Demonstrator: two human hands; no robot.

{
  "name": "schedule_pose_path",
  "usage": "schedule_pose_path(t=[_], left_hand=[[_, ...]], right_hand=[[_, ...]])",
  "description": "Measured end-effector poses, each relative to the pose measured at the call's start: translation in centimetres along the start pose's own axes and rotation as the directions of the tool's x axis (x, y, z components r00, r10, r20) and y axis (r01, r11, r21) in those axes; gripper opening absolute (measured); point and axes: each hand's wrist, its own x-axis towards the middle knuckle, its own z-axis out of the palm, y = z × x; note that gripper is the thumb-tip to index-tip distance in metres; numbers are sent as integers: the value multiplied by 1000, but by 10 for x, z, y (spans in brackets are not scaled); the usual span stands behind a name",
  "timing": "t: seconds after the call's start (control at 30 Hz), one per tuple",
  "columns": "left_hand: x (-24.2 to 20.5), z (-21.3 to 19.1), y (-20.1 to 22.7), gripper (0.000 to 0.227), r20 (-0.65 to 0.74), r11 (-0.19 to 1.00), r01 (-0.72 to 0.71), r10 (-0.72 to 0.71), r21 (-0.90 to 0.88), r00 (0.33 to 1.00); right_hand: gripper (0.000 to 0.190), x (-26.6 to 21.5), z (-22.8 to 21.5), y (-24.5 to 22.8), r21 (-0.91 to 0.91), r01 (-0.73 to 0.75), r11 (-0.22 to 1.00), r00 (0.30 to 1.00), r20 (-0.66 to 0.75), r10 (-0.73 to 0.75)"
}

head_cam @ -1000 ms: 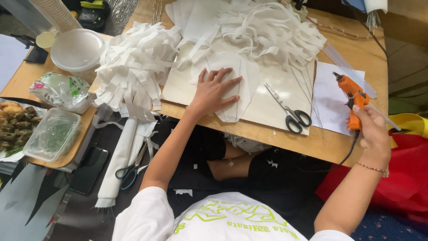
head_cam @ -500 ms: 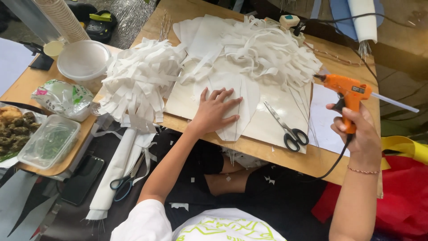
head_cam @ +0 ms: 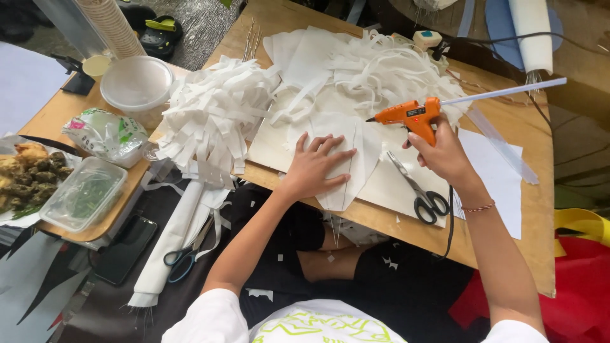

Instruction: Applying hot glue to a fabric base and attaching white fabric strips, then trimming them with scissors to fit the template.

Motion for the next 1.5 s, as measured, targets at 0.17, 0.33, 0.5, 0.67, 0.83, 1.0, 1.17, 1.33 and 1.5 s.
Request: schedule_pose_path(t=[0.17, 0.33, 0.5, 0.67, 0.83, 1.0, 1.17, 1.33, 1.5], left_hand=[[0, 1, -1, 58, -5, 1000, 1, -2, -6, 1000], [-1, 2, -1, 57, -8, 1000, 2, -2, -3, 1000], [0, 3, -1, 57, -12, 1000, 5, -5, 4, 1000], [-1, 1, -1, 57, -9, 1000, 7, -7, -3, 1000], [-1, 4, -2, 57, -15, 1000, 0, -1, -13, 1000], [-1, 4, -2, 57, -12, 1000, 5, -5, -16, 1000], [-2, 1, -1, 57, -10, 1000, 7, -7, -23, 1000], [-1, 0, -1, 57, 5, 999, 14, -14, -32, 1000], [-1, 3, -1, 57, -3, 1000, 10, -10, -22, 1000]], right_hand=[[43, 10, 8, 2, -210, -45, 977, 999, 6, 47], [43, 9, 15, -16, -294, -105, 950, 993, 20, 116], [44, 12, 20, -21, -359, -132, 924, 988, 27, 151], [50, 18, 19, -13, -424, -99, 900, 991, 42, 129], [53, 15, 21, -23, -458, -91, 884, 993, 25, 115], [54, 11, 26, -35, -474, -94, 875, 993, 22, 119], [53, 7, 31, -46, -488, -95, 868, 992, 26, 123], [53, 8, 33, -44, -509, -92, 856, 993, 15, 116], [54, 8, 29, -41, -521, -102, 848, 992, 14, 128]])
